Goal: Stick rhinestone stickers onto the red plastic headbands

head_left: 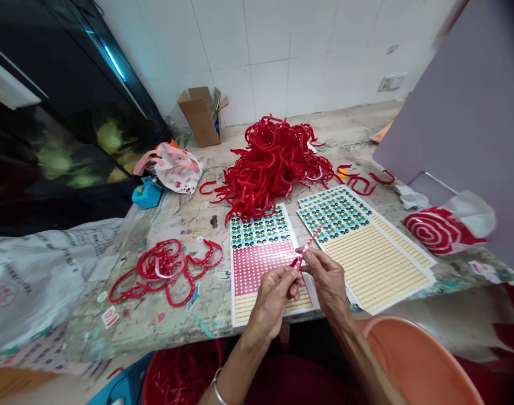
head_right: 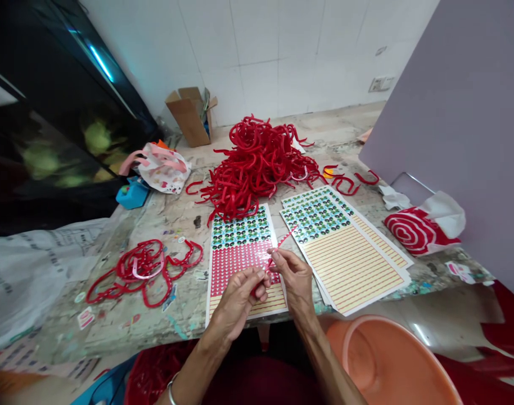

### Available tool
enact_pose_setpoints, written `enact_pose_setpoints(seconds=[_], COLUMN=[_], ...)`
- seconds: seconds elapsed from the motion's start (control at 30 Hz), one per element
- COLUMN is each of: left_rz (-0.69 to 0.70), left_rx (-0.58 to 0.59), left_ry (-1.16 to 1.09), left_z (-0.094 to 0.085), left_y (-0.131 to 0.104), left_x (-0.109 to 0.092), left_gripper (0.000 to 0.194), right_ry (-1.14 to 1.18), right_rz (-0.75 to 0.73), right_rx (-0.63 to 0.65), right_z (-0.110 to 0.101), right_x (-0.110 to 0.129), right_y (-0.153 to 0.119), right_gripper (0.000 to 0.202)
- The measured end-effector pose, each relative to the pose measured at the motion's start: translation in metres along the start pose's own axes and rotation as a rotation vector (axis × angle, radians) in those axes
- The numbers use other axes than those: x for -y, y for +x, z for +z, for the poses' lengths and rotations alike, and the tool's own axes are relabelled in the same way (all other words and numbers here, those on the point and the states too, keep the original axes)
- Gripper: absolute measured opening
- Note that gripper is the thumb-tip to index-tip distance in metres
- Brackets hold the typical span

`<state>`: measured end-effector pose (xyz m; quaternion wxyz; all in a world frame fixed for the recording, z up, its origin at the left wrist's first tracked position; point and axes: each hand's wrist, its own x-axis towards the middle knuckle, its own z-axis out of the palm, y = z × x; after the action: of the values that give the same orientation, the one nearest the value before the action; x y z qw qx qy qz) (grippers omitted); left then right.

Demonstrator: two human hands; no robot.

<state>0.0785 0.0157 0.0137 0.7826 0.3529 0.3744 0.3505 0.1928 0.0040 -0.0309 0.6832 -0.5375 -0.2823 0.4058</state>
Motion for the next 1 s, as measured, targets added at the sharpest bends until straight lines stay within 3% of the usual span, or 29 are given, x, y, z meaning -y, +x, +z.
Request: enact_pose_setpoints(seconds=[0.17,0.43,0.6,0.9,1.0], left_rz=[-0.001,0.009,0.013,-0.015,-0.032], left_rx=[0.068,0.133,0.171,0.201,0.226], left_ry=[0.041,0.11,0.085,0.046,0.009], left_z=[-0.005,-0.009,-0.004,-0.001,-0.002], left_y=[-0.004,-0.003,-0.004,-0.006,-0.007], left_x=[0.004,0.012,0.011,0.006,0.006], left_gripper=[0.028,0.03,0.027,0.025,0.023], right_ry=[-0.068,-0.268,-0.304,-0.313,-0.29], right_rz=[0.002,-0.294,-0.388,-0.438,-0.379], right_rx=[0.013,-0.022,-0.06,-0.101,-0.109], right_z=[-0.003,-0.005,-0.006,-0.007,-0.009], right_x=[0.007,0.029,0.037,0.045,0.042], right_y=[0.004,-0.01,-0.02,-0.03,-0.022], right_gripper=[0.021,0.013,0.009,0.008,0.006])
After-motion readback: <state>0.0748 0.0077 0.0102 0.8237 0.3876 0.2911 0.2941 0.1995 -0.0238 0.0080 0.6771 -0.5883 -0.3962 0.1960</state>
